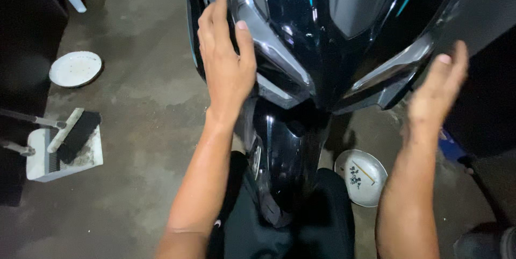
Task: The person uses a screwdriver and a flashlight to remove screws from the front wheel area of a scooter, then uses their hands to detach and reattach the front plastic fairing panel.
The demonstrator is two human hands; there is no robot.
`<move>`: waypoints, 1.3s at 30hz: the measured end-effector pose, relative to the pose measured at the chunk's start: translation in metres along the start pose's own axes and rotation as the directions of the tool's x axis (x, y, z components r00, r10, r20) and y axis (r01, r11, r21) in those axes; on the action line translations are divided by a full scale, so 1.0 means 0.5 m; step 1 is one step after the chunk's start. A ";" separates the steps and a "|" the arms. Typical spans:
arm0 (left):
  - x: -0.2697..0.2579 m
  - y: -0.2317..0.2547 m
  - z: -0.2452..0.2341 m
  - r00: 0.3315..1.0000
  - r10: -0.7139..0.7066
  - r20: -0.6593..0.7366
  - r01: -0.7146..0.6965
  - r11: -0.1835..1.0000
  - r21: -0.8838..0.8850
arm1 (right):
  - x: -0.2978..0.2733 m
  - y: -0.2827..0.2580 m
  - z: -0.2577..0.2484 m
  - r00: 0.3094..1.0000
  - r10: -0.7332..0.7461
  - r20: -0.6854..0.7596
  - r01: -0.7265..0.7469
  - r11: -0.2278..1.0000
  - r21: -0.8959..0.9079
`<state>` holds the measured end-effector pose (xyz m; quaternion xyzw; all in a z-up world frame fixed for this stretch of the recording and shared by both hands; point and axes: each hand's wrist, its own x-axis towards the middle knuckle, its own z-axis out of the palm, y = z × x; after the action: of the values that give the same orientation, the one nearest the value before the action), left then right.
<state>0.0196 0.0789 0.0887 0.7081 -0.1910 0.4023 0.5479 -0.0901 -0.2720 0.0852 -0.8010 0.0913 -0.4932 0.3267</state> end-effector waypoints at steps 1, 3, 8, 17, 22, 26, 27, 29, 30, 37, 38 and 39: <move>0.004 -0.006 0.004 1.000 -0.016 0.017 0.016 1.000 -0.004 | 0.013 0.013 0.022 1.000 0.012 0.021 -0.013 0.998 0.056; 0.006 -0.021 0.009 0.999 -0.001 0.034 -0.002 0.996 0.086 | 0.015 0.037 0.042 0.997 0.063 0.040 -0.069 0.985 0.157; -0.004 -0.049 0.011 0.999 0.033 0.005 -0.031 0.863 0.505 | -0.001 0.093 0.071 0.996 0.081 -0.037 -0.075 0.985 0.153; 0.015 -0.104 -0.045 0.907 -0.419 0.046 0.408 0.899 0.157 | -0.008 0.057 0.073 0.995 0.093 0.025 -0.091 0.992 -0.092; 0.000 -0.124 -0.035 0.924 -0.377 0.068 0.375 0.926 0.041 | -0.011 0.099 0.079 0.999 0.043 0.015 -0.044 0.995 0.094; 0.017 -0.191 -0.055 0.909 -0.387 0.158 0.414 0.882 -0.223 | -0.010 0.129 0.081 0.999 -0.027 0.019 0.024 0.987 0.160; 0.022 -0.206 -0.051 0.917 -0.371 0.147 0.397 0.885 -0.243 | -0.011 0.134 0.081 0.999 -0.021 0.024 0.017 0.986 0.168; 0.033 -0.233 -0.045 0.933 -0.339 0.123 0.361 0.889 -0.281 | -0.015 0.139 0.080 0.999 -0.010 0.034 0.004 0.983 0.185; 0.038 -0.241 -0.036 0.939 -0.315 0.135 0.342 0.886 -0.313 | -0.016 0.141 0.080 0.999 -0.020 0.038 0.011 0.976 0.217; 0.047 -0.238 0.008 0.944 -0.283 0.169 0.328 0.851 -0.410 | -0.009 0.126 0.085 0.998 0.002 0.055 -0.012 0.984 0.178; 0.050 -0.238 0.006 0.941 -0.286 0.179 0.334 0.861 -0.382 | -0.010 0.120 0.087 0.998 0.029 0.054 -0.036 0.989 0.146; 0.051 -0.238 0.002 0.943 -0.269 0.195 0.324 0.875 -0.360 | -0.016 0.116 0.085 0.999 0.017 0.052 -0.023 0.993 0.120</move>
<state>0.1200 0.1211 0.0342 0.6330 -0.1932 0.2174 0.7175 -0.0478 -0.2946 0.0312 -0.7912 0.0609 -0.4741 0.3816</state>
